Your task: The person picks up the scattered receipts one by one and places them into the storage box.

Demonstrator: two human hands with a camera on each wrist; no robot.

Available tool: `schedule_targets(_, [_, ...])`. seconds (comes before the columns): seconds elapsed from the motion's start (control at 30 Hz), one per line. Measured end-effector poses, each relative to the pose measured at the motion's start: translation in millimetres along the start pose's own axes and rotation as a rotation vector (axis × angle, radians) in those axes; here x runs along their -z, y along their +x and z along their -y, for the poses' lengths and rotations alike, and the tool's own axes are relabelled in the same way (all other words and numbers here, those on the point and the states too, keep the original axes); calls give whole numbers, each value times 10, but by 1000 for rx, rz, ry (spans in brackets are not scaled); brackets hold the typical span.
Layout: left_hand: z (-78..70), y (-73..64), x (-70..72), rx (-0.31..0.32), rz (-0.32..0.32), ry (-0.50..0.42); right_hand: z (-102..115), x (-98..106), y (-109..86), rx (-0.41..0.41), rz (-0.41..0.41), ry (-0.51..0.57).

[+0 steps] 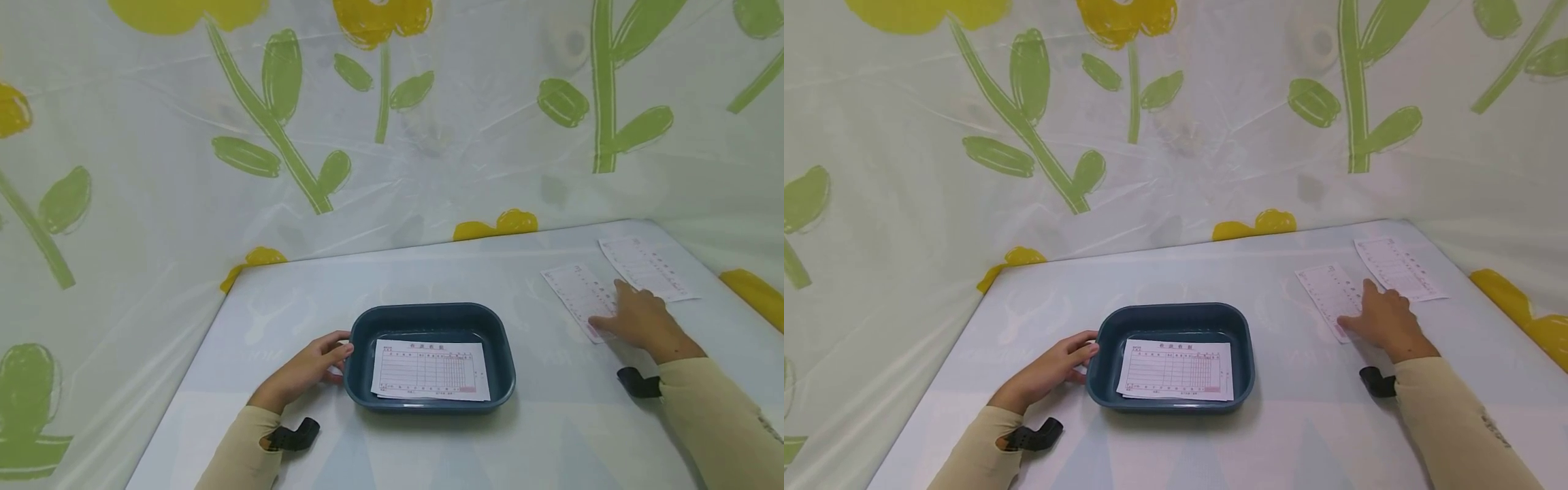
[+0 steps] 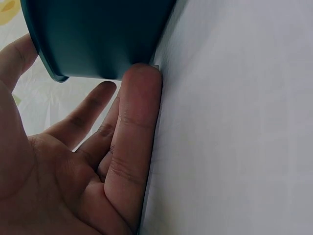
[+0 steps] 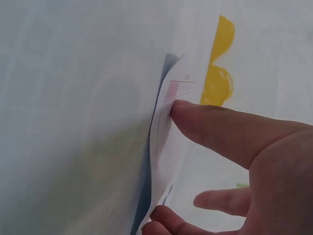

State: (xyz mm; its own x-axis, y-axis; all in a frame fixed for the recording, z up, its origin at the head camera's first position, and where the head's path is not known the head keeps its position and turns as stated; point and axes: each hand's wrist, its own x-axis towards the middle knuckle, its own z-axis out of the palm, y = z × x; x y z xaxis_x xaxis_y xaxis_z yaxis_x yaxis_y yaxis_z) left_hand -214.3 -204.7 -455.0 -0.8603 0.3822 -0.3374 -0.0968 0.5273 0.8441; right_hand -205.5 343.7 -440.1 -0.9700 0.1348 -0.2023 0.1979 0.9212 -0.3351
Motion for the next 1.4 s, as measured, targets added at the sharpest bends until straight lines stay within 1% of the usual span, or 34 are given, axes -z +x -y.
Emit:
schedule_targets(0.2, [-2,1,19,1,7,-2,38,-3,1,16,14,14])
schedule_targets(0.43, [-6,10,0,14,0,-2,23,8,4,34,46,52])
schedule_targets(0.7, [3,9,-17,15,-7,9,41,-5,19,5,71,103])
schedule_targets(0.9, [4,4,-12,11,-12,13,34,5,42,6,70,142])
schedule_targets(1.03, [7,7,-9,16,-12,10,30,2,45,10,45,147])
schedule_targets(1.23, [12,10,-9,19,-13,8,50,-7,28,61,-42,133])
schedule_targets(1.33, [4,7,-7,12,-8,12,72,4,12,72,-70,152])
schedule_targets(1.4, [-2,3,-7,9,-4,15,89,12,-2,67,-75,175])
